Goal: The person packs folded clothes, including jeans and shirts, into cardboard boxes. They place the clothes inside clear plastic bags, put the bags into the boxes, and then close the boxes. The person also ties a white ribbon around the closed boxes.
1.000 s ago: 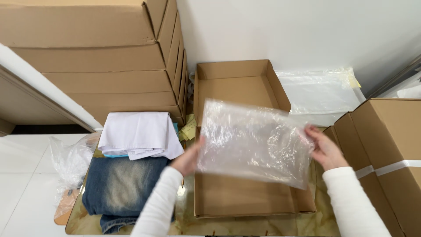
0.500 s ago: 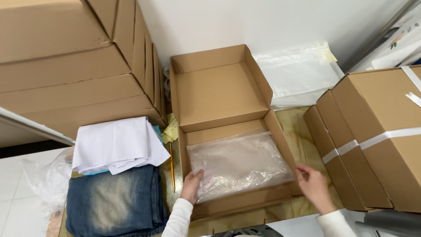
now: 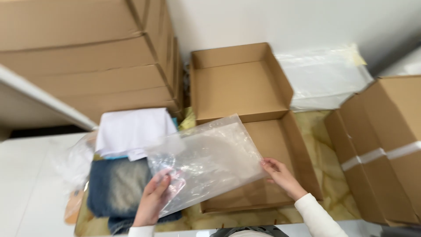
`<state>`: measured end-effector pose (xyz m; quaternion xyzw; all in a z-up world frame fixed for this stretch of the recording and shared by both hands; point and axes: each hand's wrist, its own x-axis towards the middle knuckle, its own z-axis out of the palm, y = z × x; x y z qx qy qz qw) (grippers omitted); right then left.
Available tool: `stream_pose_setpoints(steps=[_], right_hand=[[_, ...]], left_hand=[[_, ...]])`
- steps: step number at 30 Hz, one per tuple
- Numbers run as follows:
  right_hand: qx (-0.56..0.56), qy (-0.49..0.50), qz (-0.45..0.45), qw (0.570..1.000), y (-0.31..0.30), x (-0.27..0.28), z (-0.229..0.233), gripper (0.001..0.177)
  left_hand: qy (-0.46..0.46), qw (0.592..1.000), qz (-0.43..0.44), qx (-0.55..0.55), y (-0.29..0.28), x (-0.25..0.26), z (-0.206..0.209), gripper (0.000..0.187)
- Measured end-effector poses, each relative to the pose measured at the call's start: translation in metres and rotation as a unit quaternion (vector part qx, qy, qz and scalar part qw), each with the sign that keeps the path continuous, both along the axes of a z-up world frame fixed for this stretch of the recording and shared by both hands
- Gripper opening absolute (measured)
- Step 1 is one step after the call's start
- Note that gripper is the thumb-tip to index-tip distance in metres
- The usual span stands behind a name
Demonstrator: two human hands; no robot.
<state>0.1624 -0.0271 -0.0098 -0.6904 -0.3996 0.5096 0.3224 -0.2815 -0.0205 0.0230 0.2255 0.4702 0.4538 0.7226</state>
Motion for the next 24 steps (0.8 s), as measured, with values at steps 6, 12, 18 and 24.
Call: stream_pose_setpoints(steps=[6,12,18,24], right_hand=[[-0.049,0.213,0.056,0.974,0.013,-0.086,0.034,0.032],[0.005,0.222,0.205,0.953,0.039,-0.179,0.052,0.031],[0.138,0.212,0.263,0.931,0.032,-0.257,0.111,0.052],[0.112,0.169,0.269,0.942,0.042,-0.274,0.044,0.041]], left_hand=[[0.010,0.989,0.142,0.036,-0.098,-0.081,0.000,0.033],[0.056,0.955,0.280,0.080,-0.183,-0.126,0.008,0.032],[0.086,0.913,0.369,0.151,-0.237,-0.169,0.009,0.029],[0.161,0.899,0.407,0.017,-0.222,-0.155,-0.006,0.034]])
